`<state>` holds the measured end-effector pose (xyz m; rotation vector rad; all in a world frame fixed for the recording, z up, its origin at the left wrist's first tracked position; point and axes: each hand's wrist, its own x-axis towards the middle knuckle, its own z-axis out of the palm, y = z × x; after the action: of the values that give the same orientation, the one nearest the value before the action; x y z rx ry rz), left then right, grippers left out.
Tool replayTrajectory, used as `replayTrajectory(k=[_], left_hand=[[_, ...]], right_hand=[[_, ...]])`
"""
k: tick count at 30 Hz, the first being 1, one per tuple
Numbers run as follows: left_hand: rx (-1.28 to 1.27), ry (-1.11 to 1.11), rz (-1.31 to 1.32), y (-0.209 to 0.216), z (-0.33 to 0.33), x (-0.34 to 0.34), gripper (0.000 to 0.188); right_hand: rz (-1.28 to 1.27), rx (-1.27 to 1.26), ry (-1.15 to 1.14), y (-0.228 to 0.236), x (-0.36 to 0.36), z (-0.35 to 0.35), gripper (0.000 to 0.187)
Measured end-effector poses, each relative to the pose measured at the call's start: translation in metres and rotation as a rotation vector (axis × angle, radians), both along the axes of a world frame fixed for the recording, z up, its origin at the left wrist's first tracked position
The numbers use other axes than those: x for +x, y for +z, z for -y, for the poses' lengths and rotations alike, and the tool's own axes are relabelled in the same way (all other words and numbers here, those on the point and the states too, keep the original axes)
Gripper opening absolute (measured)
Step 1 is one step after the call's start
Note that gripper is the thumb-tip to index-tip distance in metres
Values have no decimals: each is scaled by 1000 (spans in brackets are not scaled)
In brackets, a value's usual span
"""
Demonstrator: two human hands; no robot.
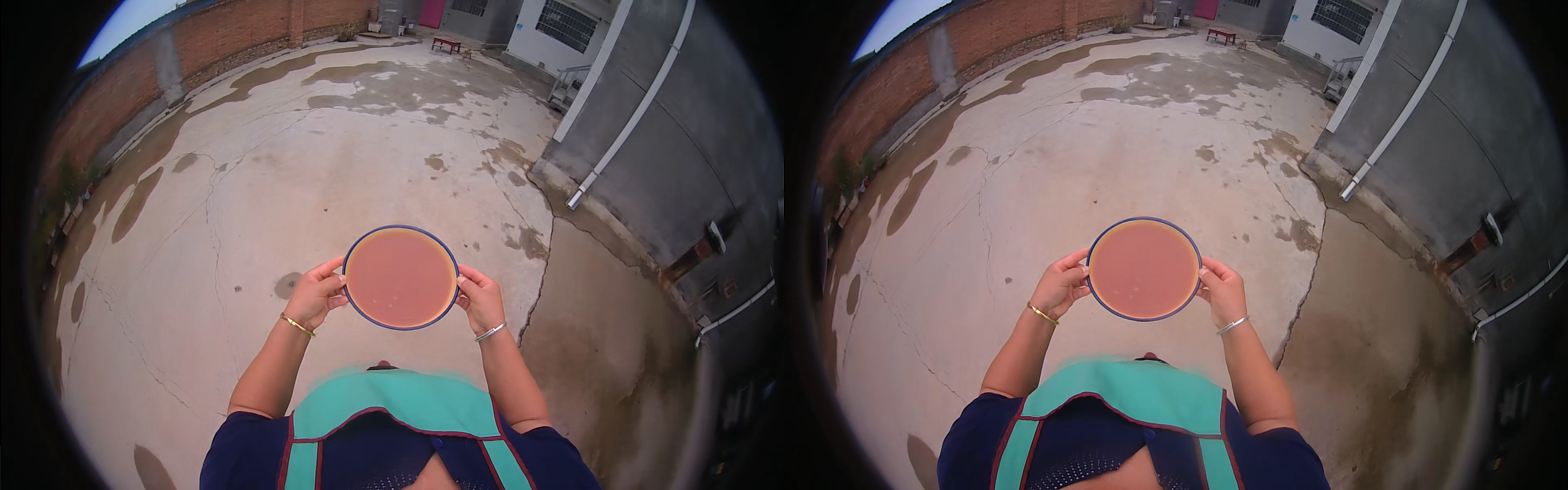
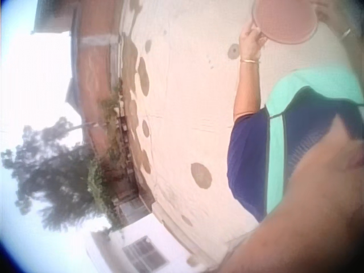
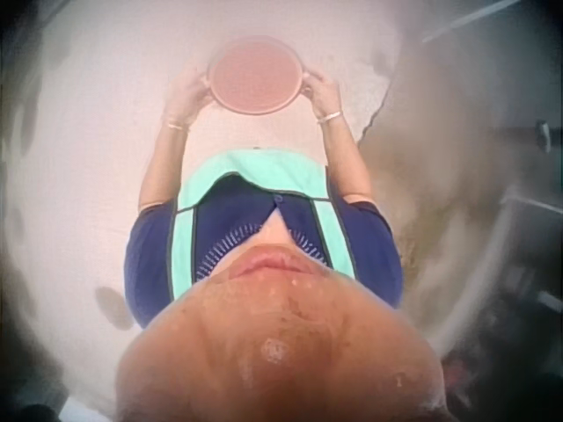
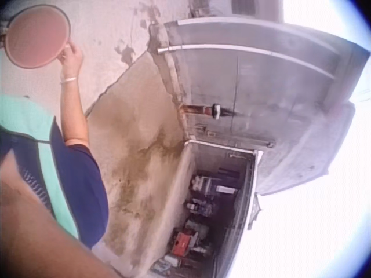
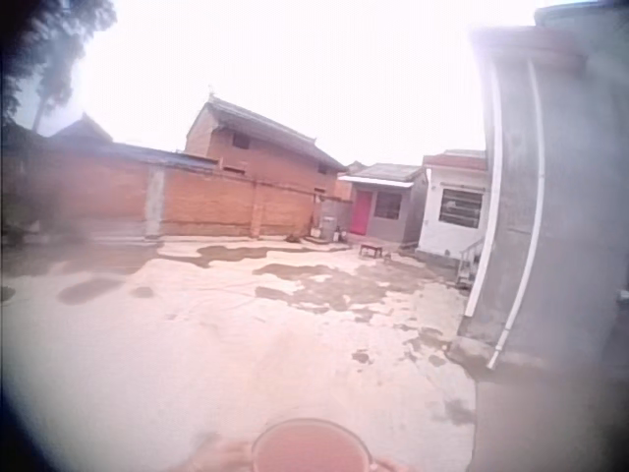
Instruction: The person uses a ladle to transfer soup from a large pot into three bowls, wipes the counter with a cloth, and then carries one of the bowls outside into a courtyard.
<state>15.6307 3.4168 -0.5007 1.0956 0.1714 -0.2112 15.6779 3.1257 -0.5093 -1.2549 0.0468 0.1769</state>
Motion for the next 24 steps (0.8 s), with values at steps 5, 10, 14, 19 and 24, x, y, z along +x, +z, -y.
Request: replayTrajectory(k=[5, 10, 14, 19, 24], left_hand=[[7, 67, -73, 1, -33, 207, 45], [24, 40, -27, -10, -66, 428, 44], [49, -3, -19, -10, -91, 601, 44], [47, -54, -48, -9, -119, 815, 42], [11, -55, -29, -24, -140, 1024, 40]], right_hand=[[-69, -19, -16, 4, 204, -38, 26], [-40, -23, -47, -6, 417, -68, 28], [-46, -4, -78, -15, 577, -93, 28], [-82, 1, -130, -15, 777, -122, 26], [-59, -35, -126, -24, 984, -145, 27]])
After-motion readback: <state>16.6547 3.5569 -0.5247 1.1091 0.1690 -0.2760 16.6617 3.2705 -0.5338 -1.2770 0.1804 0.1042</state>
